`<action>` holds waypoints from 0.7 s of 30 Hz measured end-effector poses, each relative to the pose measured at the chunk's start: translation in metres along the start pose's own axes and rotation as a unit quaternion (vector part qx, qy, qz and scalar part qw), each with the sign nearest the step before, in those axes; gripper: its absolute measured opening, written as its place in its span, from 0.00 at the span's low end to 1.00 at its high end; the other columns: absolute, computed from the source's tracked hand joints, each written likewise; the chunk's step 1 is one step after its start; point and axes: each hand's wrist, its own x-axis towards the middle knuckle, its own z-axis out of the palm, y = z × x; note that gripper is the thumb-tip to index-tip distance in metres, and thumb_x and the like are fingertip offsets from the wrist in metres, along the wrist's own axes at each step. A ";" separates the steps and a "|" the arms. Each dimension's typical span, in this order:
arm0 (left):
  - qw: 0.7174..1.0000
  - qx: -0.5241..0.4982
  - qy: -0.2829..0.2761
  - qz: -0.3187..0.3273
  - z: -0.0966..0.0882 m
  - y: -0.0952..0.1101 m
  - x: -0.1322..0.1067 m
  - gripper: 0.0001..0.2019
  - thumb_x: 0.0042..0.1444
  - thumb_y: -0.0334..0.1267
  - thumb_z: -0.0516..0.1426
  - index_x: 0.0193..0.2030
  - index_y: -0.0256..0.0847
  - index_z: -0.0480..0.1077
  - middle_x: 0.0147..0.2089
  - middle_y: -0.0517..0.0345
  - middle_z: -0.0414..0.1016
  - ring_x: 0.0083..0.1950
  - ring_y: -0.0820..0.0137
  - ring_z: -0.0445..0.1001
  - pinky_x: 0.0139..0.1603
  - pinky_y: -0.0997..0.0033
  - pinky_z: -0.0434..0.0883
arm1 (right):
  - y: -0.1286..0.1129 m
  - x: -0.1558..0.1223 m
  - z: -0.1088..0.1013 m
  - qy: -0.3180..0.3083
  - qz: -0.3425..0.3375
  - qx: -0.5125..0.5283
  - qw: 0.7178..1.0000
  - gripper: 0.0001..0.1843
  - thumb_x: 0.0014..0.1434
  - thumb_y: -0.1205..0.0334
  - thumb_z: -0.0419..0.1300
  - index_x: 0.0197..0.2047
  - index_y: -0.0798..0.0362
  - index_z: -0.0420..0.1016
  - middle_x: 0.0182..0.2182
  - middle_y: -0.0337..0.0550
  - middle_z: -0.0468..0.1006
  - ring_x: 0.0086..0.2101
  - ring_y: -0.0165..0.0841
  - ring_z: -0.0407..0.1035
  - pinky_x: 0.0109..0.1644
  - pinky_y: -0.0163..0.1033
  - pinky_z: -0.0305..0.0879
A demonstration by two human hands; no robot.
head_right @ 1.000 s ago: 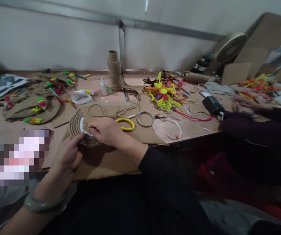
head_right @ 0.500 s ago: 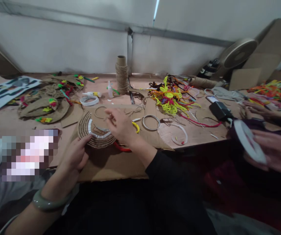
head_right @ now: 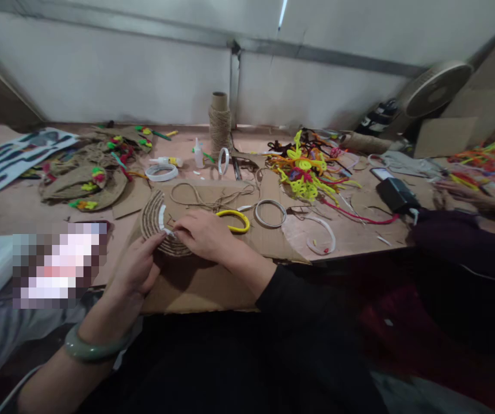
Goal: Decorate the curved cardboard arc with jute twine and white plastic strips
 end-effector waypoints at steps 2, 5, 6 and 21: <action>1.000 -0.001 0.000 -0.003 0.000 0.000 0.000 0.20 0.38 0.37 0.67 0.41 0.32 0.75 0.38 0.49 0.81 0.50 0.56 0.76 0.53 0.57 0.71 | -0.001 -0.001 -0.001 -0.014 -0.002 -0.016 1.000 0.11 0.64 0.63 0.52 0.39 0.57 0.76 0.38 0.46 0.78 0.42 0.33 0.69 0.49 0.39 0.63; 1.000 -0.004 -0.005 0.003 -0.002 -0.001 0.001 0.20 0.40 0.37 0.66 0.42 0.33 0.75 0.39 0.49 0.81 0.48 0.57 0.77 0.52 0.59 0.71 | -0.004 -0.001 -0.002 -0.020 0.009 -0.038 0.999 0.12 0.64 0.60 0.52 0.39 0.56 0.75 0.38 0.47 0.78 0.42 0.34 0.69 0.48 0.40 0.62; 1.000 -0.005 -0.007 0.004 -0.002 -0.002 0.002 0.19 0.40 0.37 0.66 0.42 0.33 0.75 0.40 0.49 0.81 0.47 0.58 0.77 0.52 0.60 0.72 | -0.005 -0.002 -0.002 -0.018 0.022 -0.041 0.999 0.12 0.64 0.59 0.52 0.40 0.56 0.75 0.38 0.47 0.78 0.42 0.34 0.70 0.47 0.40 0.62; 0.999 0.035 -0.032 0.018 -0.005 -0.006 0.002 0.14 0.44 0.40 0.66 0.38 0.34 0.76 0.35 0.52 0.81 0.35 0.68 0.77 0.37 0.70 0.73 | -0.007 -0.002 -0.010 -0.082 0.192 -0.038 0.977 0.17 0.65 0.57 0.49 0.49 0.50 0.75 0.41 0.44 0.81 0.40 0.36 0.74 0.39 0.37 0.61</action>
